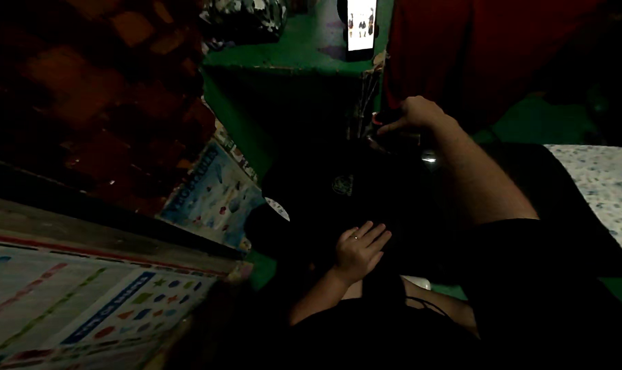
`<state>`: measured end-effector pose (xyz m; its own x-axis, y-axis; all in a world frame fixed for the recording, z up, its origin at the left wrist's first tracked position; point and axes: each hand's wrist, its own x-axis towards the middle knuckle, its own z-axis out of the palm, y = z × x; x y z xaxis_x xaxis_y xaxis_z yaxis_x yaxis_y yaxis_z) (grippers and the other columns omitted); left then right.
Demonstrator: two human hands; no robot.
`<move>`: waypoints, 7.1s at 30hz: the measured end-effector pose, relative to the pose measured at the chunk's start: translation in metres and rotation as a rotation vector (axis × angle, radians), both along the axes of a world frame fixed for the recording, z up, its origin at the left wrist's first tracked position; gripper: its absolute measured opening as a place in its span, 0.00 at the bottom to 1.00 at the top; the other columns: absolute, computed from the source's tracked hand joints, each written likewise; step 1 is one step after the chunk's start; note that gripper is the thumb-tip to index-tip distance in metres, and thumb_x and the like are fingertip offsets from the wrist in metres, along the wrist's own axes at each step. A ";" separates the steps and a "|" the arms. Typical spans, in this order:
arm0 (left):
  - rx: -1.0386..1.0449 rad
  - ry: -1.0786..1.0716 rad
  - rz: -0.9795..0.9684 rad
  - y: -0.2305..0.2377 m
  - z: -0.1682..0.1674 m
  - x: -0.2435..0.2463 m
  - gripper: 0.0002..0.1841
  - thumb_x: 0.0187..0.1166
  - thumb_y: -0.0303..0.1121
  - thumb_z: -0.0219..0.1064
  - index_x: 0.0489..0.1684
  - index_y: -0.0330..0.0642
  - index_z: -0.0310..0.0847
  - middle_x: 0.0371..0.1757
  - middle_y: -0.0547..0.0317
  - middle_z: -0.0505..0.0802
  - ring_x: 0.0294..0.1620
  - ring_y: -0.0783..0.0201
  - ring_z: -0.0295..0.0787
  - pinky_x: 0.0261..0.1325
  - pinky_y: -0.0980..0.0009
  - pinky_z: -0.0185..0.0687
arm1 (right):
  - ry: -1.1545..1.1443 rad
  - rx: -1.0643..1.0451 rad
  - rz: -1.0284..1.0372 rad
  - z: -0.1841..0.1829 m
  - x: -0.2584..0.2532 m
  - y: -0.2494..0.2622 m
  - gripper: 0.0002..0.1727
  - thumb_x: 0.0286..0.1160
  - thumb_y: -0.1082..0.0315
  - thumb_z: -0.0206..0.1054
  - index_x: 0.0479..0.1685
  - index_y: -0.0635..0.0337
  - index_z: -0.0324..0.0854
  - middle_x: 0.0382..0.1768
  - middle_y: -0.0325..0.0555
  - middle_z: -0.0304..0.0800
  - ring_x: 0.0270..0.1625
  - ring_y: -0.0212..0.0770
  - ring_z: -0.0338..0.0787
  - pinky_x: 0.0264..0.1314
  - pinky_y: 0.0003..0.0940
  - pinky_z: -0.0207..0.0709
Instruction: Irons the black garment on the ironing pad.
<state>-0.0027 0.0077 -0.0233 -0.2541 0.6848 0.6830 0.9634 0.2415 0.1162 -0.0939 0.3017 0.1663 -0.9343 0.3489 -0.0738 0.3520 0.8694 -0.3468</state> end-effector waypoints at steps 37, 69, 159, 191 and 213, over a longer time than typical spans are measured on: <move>-0.907 -0.405 -0.082 0.051 0.076 -0.002 0.51 0.71 0.75 0.60 0.97 0.71 0.44 0.99 0.53 0.42 0.97 0.40 0.24 0.81 0.18 0.16 | 0.029 -0.068 -0.064 -0.010 0.059 0.069 0.35 0.60 0.40 0.84 0.52 0.64 0.90 0.49 0.65 0.92 0.57 0.68 0.89 0.62 0.77 0.74; -0.985 -0.446 -0.052 0.053 0.088 -0.001 0.38 0.73 0.58 0.70 0.87 0.62 0.67 0.97 0.50 0.52 0.98 0.41 0.27 0.83 0.21 0.16 | -0.054 0.035 -0.185 0.011 -0.002 -0.039 0.38 0.69 0.32 0.73 0.53 0.62 0.88 0.55 0.61 0.91 0.63 0.62 0.90 0.61 0.69 0.78; -0.861 -0.375 0.082 0.046 0.073 0.009 0.53 0.66 0.75 0.65 0.96 0.68 0.49 0.97 0.52 0.51 0.98 0.44 0.36 0.87 0.26 0.21 | -0.006 0.080 -0.907 -0.004 0.239 0.160 0.46 0.67 0.33 0.75 0.59 0.75 0.83 0.62 0.78 0.84 0.69 0.75 0.83 0.66 0.78 0.71; -0.168 0.149 -0.188 0.018 0.009 0.012 0.19 0.77 0.43 0.66 0.59 0.45 0.92 0.61 0.51 0.96 0.62 0.48 0.93 0.55 0.52 0.86 | -0.002 -0.029 0.016 -0.019 0.313 0.004 0.28 0.45 0.46 0.91 0.43 0.55 0.95 0.32 0.50 0.95 0.40 0.55 0.93 0.47 0.69 0.81; 0.049 0.101 -0.060 0.033 0.001 0.008 0.13 0.76 0.43 0.66 0.46 0.53 0.97 0.50 0.59 0.99 0.53 0.57 0.95 0.53 0.60 0.84 | 0.026 0.085 -0.476 0.003 0.084 0.028 0.38 0.66 0.32 0.75 0.52 0.64 0.88 0.55 0.64 0.91 0.63 0.65 0.89 0.61 0.70 0.77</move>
<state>0.0052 0.0405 -0.0224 -0.1418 0.6622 0.7358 0.9834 0.1796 0.0279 -0.0100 0.3293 0.1689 -0.6709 0.7415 -0.0053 0.7095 0.6397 -0.2956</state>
